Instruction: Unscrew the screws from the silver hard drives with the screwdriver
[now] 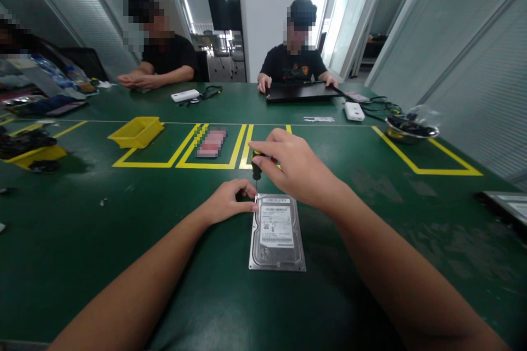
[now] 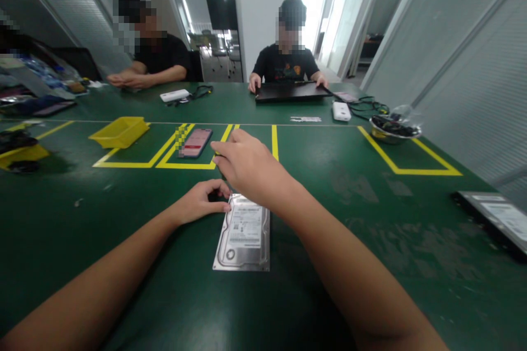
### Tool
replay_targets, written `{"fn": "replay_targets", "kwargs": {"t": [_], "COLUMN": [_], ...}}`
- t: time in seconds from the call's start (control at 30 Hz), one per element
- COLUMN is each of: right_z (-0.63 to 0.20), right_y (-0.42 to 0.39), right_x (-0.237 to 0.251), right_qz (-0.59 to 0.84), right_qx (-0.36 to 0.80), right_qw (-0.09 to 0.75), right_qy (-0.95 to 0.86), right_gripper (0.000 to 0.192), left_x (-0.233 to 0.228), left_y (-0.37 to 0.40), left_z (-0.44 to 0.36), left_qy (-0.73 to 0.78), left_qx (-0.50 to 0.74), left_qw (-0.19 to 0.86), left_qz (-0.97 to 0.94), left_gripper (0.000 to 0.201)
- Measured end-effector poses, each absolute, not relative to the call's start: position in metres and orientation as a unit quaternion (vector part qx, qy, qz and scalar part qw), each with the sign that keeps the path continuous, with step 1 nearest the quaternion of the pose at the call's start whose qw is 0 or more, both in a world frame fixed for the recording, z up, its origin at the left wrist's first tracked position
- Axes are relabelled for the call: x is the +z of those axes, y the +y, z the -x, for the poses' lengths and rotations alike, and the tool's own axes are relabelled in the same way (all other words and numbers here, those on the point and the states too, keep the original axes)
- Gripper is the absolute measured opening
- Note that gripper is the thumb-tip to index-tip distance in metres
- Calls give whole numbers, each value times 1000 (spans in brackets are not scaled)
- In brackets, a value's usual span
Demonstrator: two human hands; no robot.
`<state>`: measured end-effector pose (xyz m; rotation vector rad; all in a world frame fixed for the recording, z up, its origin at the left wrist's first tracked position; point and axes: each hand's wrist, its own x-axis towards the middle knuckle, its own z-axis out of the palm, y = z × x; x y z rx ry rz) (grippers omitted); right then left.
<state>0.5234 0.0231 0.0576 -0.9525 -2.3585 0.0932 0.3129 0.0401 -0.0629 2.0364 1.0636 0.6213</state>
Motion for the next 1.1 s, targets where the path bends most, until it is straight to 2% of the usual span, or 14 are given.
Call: {"fn": "replay_targets", "kwargs": {"t": [0.33, 0.53, 1.1], "right_z": [-521, -522, -524], "right_y": [28, 27, 26], "right_x": [56, 53, 56], "right_qz": [377, 355, 314], "right_qx": [17, 12, 85], "right_qw": [288, 338, 362], "right_qy": [-880, -872, -873], "right_gripper": [27, 23, 30], "left_x": [-63, -61, -63], "left_y": [40, 39, 40], "left_z": [-312, -313, -312], "left_qy": [415, 416, 418], "left_qx": [238, 241, 238], "left_qw": [370, 376, 374], "left_qz": [-797, -792, -793], "left_gripper": [35, 36, 37]}}
